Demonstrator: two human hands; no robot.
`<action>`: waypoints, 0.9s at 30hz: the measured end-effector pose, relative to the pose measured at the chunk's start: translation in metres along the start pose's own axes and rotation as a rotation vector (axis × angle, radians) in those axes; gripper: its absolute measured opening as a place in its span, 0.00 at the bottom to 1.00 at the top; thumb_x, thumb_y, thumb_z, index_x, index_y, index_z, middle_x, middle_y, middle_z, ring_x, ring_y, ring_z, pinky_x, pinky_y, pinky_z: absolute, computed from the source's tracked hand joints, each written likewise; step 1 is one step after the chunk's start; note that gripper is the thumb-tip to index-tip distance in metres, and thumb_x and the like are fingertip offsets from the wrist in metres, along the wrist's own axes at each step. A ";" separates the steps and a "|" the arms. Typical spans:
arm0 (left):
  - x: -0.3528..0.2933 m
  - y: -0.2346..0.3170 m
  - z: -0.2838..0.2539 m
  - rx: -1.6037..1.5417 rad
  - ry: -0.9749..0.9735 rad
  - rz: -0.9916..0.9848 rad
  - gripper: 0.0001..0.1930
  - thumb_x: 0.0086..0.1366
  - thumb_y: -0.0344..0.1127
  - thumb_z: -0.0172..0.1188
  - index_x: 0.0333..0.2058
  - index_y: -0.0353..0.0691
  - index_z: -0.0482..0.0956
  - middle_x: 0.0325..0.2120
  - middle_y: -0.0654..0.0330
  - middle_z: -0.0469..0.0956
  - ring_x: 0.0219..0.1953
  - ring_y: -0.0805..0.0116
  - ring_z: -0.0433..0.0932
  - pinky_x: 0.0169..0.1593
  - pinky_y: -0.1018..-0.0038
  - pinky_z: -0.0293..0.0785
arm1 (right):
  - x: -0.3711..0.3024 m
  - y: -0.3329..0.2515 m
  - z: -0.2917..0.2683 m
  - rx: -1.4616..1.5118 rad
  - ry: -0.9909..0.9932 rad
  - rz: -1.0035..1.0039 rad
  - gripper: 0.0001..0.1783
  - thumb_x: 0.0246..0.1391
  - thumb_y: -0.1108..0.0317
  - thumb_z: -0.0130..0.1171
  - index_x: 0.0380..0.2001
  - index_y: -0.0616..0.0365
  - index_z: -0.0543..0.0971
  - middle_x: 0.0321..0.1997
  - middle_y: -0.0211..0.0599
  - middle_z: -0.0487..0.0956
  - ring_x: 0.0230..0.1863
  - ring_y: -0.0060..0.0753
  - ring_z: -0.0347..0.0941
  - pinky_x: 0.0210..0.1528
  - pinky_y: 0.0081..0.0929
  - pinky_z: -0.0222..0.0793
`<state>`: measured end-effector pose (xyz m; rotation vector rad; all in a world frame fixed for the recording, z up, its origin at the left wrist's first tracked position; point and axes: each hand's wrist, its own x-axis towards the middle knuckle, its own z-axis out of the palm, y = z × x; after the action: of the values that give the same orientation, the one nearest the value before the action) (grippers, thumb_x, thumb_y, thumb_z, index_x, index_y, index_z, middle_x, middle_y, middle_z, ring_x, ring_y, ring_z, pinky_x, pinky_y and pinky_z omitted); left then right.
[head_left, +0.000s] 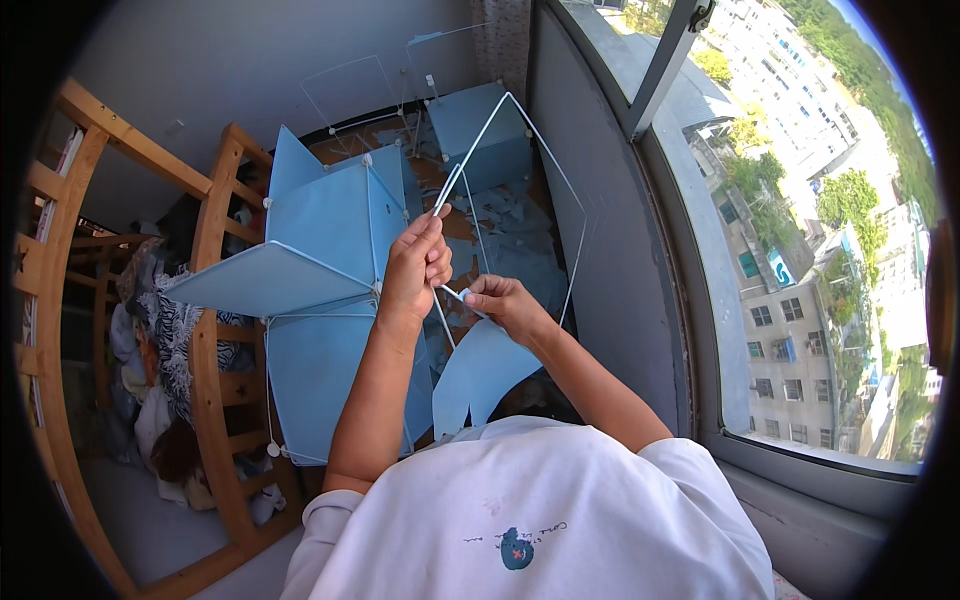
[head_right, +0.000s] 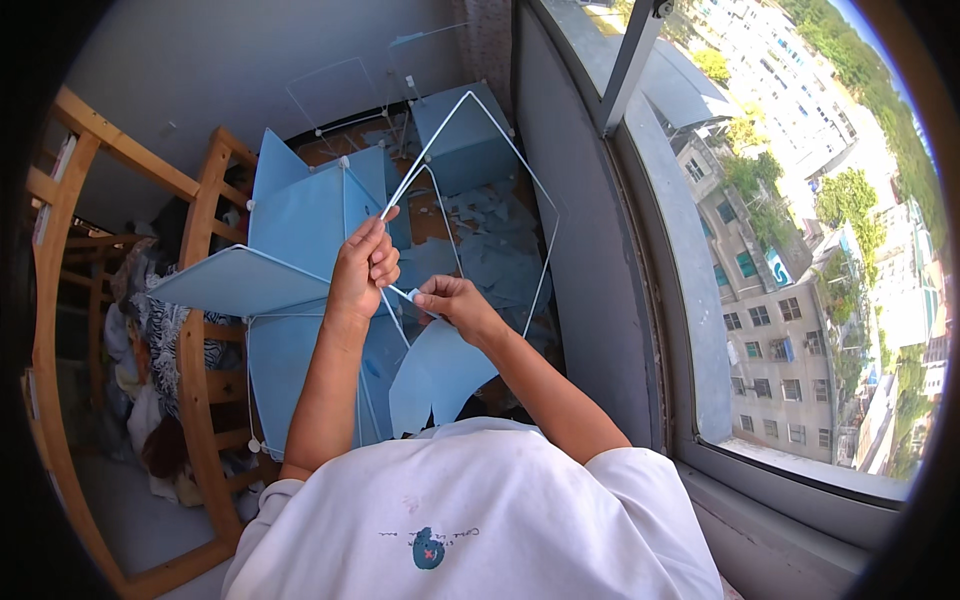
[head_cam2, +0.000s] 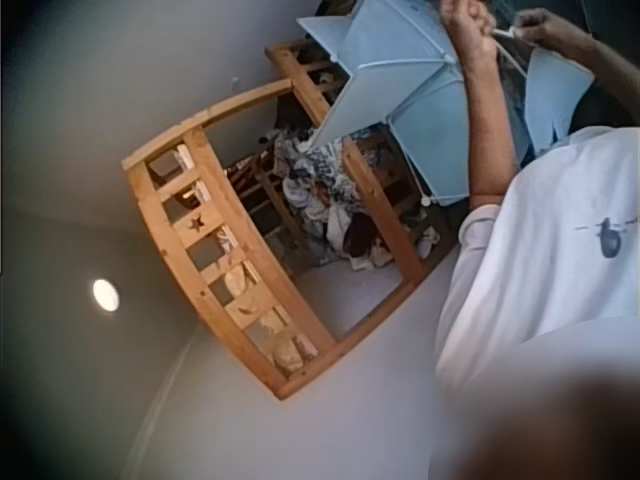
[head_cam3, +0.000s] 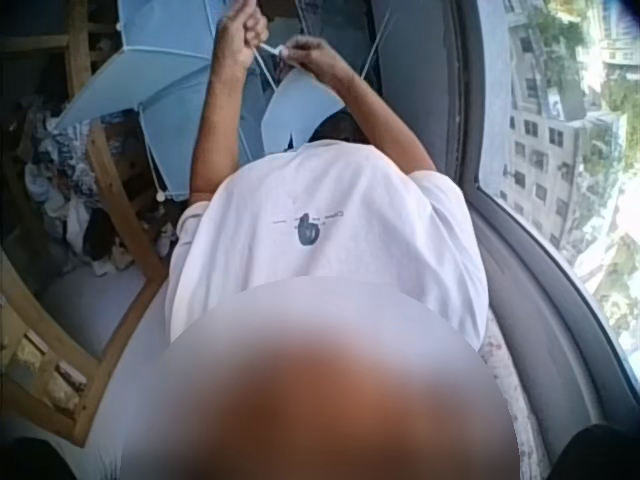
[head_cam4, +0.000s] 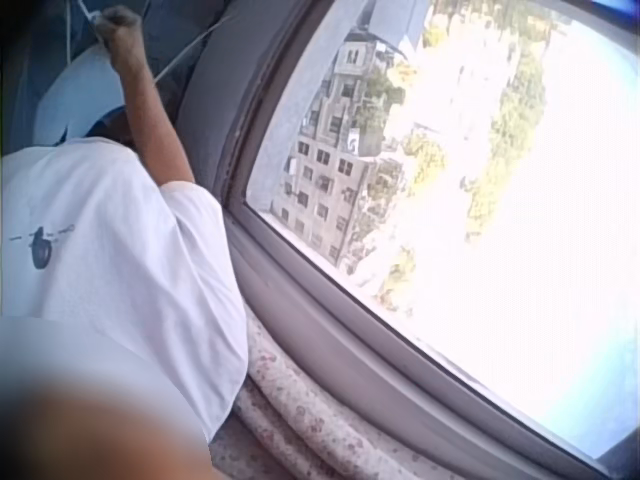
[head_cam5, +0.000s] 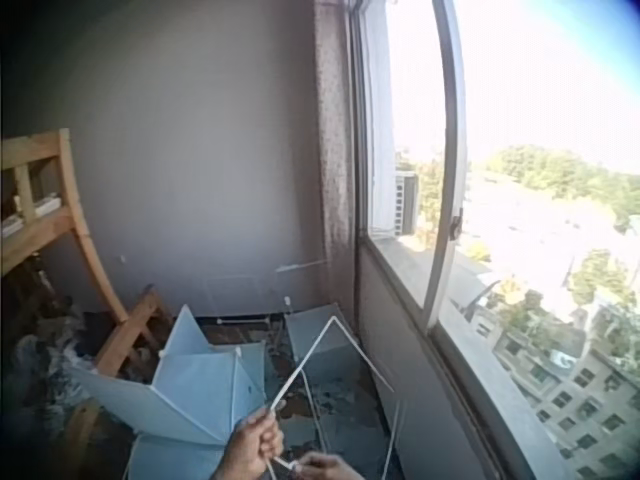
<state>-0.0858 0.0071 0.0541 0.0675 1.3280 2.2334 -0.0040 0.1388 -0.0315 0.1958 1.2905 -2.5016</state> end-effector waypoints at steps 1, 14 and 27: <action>0.000 -0.002 0.001 -0.036 0.021 0.001 0.17 0.67 0.39 0.47 0.49 0.35 0.67 0.13 0.70 0.55 0.12 0.83 0.52 0.15 0.84 0.48 | -0.001 -0.001 0.002 -0.028 0.038 -0.048 0.07 0.49 0.67 0.61 0.28 0.58 0.75 0.22 0.27 0.72 0.23 0.20 0.68 0.28 0.18 0.66; -0.002 0.004 -0.029 -0.110 0.088 0.024 0.16 0.68 0.44 0.43 0.44 0.36 0.66 0.15 0.68 0.59 0.16 0.79 0.57 0.20 0.81 0.54 | 0.010 0.010 0.039 -0.185 0.247 -0.272 0.07 0.49 0.69 0.62 0.24 0.62 0.76 0.20 0.23 0.71 0.23 0.12 0.61 0.25 0.14 0.57; 0.031 -0.001 -0.006 -0.141 0.391 0.092 0.10 0.68 0.34 0.41 0.40 0.36 0.68 0.13 0.69 0.54 0.13 0.80 0.51 0.16 0.80 0.48 | 0.010 -0.016 0.047 -0.892 0.533 -0.794 0.05 0.45 0.75 0.60 0.21 0.64 0.74 0.19 0.33 0.70 0.21 0.20 0.65 0.24 0.20 0.60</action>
<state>-0.1142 0.0173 0.0433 -0.3851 1.3772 2.5000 -0.0176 0.1073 0.0055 0.1489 3.0389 -2.1231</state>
